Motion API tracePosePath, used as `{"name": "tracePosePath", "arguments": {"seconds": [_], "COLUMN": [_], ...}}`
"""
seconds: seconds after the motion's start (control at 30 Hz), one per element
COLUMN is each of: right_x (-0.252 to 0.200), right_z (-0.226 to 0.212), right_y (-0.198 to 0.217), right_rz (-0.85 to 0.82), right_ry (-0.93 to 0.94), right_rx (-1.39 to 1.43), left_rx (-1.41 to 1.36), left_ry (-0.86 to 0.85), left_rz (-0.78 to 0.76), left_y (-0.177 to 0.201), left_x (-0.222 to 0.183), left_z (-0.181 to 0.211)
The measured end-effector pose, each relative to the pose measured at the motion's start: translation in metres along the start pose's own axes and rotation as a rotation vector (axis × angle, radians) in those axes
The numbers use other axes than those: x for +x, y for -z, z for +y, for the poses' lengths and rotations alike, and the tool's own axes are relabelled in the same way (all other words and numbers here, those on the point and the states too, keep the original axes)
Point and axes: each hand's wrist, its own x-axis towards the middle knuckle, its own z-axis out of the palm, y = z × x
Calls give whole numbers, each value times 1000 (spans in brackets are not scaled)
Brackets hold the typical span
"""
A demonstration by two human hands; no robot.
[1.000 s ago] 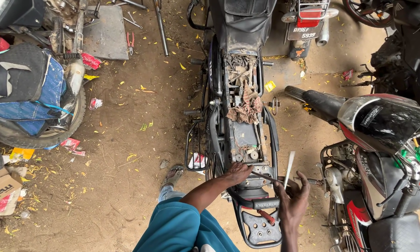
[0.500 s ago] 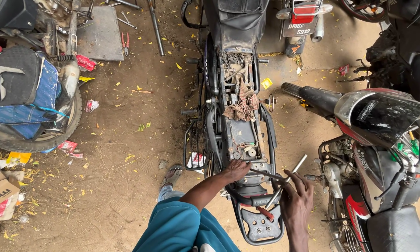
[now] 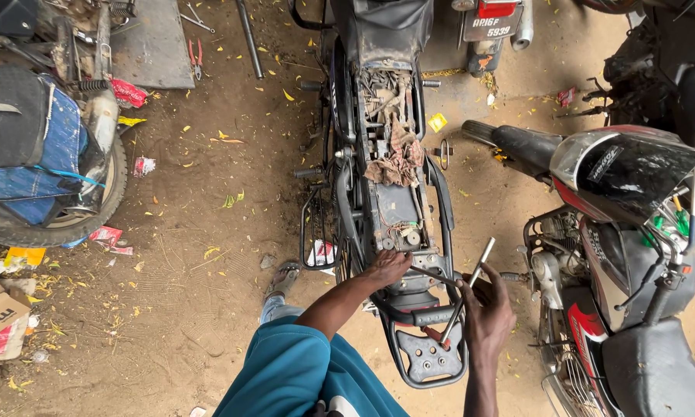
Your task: Using hand tools to remove bolts and inspect components on a motorcycle console and rear frame.
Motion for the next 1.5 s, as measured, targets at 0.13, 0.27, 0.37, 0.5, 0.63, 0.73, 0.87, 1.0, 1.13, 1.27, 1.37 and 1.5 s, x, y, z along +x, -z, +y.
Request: {"name": "tracePosePath", "arguments": {"seconds": [0.13,0.27,0.37,0.5,0.63,0.73,0.87,1.0,1.13,1.27,1.37,1.5], "right_x": [7,6,2,-2,-9,-15,-22,-21,-16,-9,-11,-9], "right_z": [-16,-8,3,-8,-2,21,32,-34,-16,-59,-2,31], "right_y": [16,22,30,28,13,-1,-32,-22,-21,10,4,2], "right_rz": [-167,-282,-198,-176,-69,-95,111,372,240,38,-85,-137], "right_ry": [-168,-114,257,381,514,443,328,385,-138,-464,22,212], "right_rx": [-74,-268,-342,-621,-337,-98,196,12,138,290,181,-47], "left_rx": [28,38,8,2,35,40,21,-9,58,-63,-164,-35], "left_ry": [-18,-13,-51,-67,-64,-68,-65,-66,-65,-20,78,-27], "left_rz": [-67,-156,-49,-27,-18,-15,-15,27,-9,-10,-133,-53], "left_y": [6,21,5,3,10,3,0,-5,-3,1,24,-5], "left_x": [1,-4,-4,-6,-8,-4,-4,-4,-3,-7,-13,-3], "left_z": [-1,-1,-6,-8,-4,-4,-5,-6,-5,-4,3,-9]}}
